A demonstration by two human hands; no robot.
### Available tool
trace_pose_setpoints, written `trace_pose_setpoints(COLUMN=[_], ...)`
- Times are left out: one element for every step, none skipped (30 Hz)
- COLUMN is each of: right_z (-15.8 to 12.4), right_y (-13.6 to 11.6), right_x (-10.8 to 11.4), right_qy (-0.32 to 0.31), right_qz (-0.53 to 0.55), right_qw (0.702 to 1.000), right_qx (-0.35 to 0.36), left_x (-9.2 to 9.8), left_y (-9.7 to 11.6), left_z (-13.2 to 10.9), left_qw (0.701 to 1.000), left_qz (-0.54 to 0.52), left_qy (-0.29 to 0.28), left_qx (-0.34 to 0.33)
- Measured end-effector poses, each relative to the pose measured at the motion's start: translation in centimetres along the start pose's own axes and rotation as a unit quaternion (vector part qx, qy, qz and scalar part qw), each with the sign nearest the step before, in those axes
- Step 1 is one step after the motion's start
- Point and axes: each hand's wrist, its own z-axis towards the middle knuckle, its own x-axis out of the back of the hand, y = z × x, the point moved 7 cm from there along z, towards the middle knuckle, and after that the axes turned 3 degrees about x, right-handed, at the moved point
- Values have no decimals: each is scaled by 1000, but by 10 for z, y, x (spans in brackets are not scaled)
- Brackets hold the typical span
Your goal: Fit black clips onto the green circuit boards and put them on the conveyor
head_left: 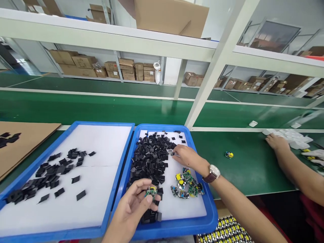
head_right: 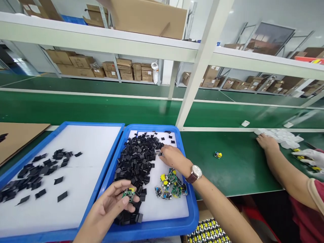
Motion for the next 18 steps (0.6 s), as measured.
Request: trace_pose_setpoints(right_z=[-7, -15, -24, -33, -43, -53, -62, -70, -77, -83, -87, -90, -91, -93, -93, -94, -94, -95], right_y=[-8, -20, -33, -48, -65, -80, -94, -105, -113, -118, -120, -120, -118, -116, -114, -112, -111, -111], right_x=[5, 8, 11, 13, 14, 16, 17, 18, 19, 19, 18, 17, 15, 13, 10, 6, 1, -4], right_qy=[2, 2, 1, -1, -2, 5, 13, 26, 39, 50, 62, 73, 83, 92, 98, 103, 108, 116], right_qz=[4, 10, 26, 50, 85, 134, 175, 212, 245, 271, 299, 330, 362, 396, 431, 468, 505, 538], right_qw=[1000, 1000, 999, 998, 995, 989, 981, 973, 964, 957, 948, 938, 927, 913, 897, 878, 856, 835], right_qx=[3, 10, 20, 32, 47, 63, 79, 89, 94, 93, 85, 73, 57, 41, 24, 5, -9, -21], left_x=[0, -1, -4, -7, -9, -12, -15, -17, -19, -20, -21, -22, -22, -23, -23, -23, -22, -22], left_y=[1, 1, 1, 0, -1, -1, 0, 2, 5, 7, 9, 12, 14, 16, 17, 17, 16, 15], left_z=[2, 4, 7, 10, 12, 14, 16, 16, 15, 12, 9, 5, 1, -3, -7, -9, -11, -12], left_qw=[1000, 1000, 1000, 999, 998, 997, 994, 991, 987, 983, 979, 974, 970, 967, 964, 963, 964, 968], left_qz=[-5, -2, 9, 26, 48, 73, 96, 117, 135, 151, 164, 174, 181, 186, 188, 188, 184, 176], left_qy=[-1, -6, -15, -24, -32, -39, -47, -55, -62, -68, -74, -77, -79, -81, -81, -79, -74, -67], left_qx=[-3, -2, 2, 6, 6, 0, -15, -34, -56, -78, -98, -119, -139, -157, -170, -176, -175, -168])
